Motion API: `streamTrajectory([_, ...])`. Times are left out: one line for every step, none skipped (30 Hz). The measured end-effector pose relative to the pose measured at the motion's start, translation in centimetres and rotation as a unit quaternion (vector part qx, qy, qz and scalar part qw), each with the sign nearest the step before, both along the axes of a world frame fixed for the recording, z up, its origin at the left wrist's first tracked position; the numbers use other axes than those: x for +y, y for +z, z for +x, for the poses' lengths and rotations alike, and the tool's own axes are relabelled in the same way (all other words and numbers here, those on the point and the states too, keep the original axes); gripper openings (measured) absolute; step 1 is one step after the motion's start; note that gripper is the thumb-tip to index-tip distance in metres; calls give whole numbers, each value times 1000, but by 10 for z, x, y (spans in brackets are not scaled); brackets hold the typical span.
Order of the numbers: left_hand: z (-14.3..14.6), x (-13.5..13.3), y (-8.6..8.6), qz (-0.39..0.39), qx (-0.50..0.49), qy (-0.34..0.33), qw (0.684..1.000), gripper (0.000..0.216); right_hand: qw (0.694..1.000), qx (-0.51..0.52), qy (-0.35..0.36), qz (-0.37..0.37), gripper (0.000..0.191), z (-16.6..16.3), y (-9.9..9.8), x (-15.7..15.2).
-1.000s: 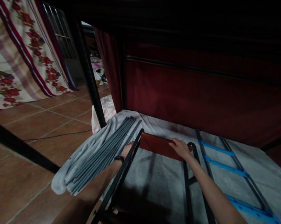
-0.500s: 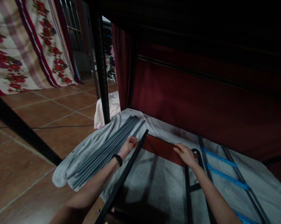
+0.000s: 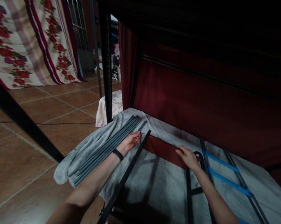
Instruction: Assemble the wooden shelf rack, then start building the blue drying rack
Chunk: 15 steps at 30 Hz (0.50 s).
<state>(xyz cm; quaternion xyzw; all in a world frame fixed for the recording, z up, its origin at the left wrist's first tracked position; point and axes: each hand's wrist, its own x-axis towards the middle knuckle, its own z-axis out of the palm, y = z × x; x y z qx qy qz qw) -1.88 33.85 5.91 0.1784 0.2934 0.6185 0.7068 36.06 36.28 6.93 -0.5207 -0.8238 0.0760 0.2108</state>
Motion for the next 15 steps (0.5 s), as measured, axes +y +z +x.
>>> streamTrajectory([1, 2, -2, -2, 1, -4, 1000, 6, 1000, 1, 0, -2, 32, 0, 0, 0])
streamTrajectory([2, 5, -3, -5, 4, -9, 1000, 5, 1000, 1, 0, -3, 32, 0, -1, 1])
streamTrajectory([3, 7, -4, -7, 8, -14, 1000, 4, 1000, 2, 0, -4, 32, 1, -1, 1])
streamTrajectory([4, 9, -5, -8, 13, -18, 1000, 4, 1000, 3, 1, -6, 32, 1, -2, 1])
streamTrajectory([4, 10, -5, -9, 19, -21, 1000, 5, 1000, 5, 1, -7, 33, 2, -2, 2])
streamTrajectory([4, 12, -5, -10, 26, -23, 999, 5, 1000, 5, 0, -8, 33, 2, -3, 2])
streamTrajectory([4, 13, -5, -11, 34, -25, 999, 6, 1000, 6, -1, -8, 34, 2, -3, 2])
streamTrajectory([4, 15, -4, -11, 41, -24, 999, 7, 1000, 6, -2, -7, 34, 2, -3, 3])
streamTrajectory([3, 16, -4, -12, 49, -23, 998, 7, 1000, 6, -3, -7, 34, 2, -3, 2])
streamTrajectory([1, 17, -3, -14, 56, -20, 998, 8, 1000, 6, -4, -6, 34, 2, -3, 2])
streamTrajectory([0, 18, -3, -15, 64, -16, 998, 9, 1000, 6, -4, -7, 33, 1, -3, 2])
streamTrajectory([-1, 19, -3, -18, 71, -14, 997, 9, 1000, 6, -4, -7, 33, 1, -2, 2])
streamTrajectory([-2, 19, -3, -20, 78, -13, 997, 8, 1000, 6, -4, -7, 33, 1, -2, 2])
streamTrajectory([-3, 19, -4, -22, 86, -15, 996, 8, 1000, 6, -5, -7, 32, 1, -1, 2])
streamTrajectory([-3, 19, -4, -23, 93, -17, 995, 7, 1000, 6, -4, -8, 32, 1, -1, 2])
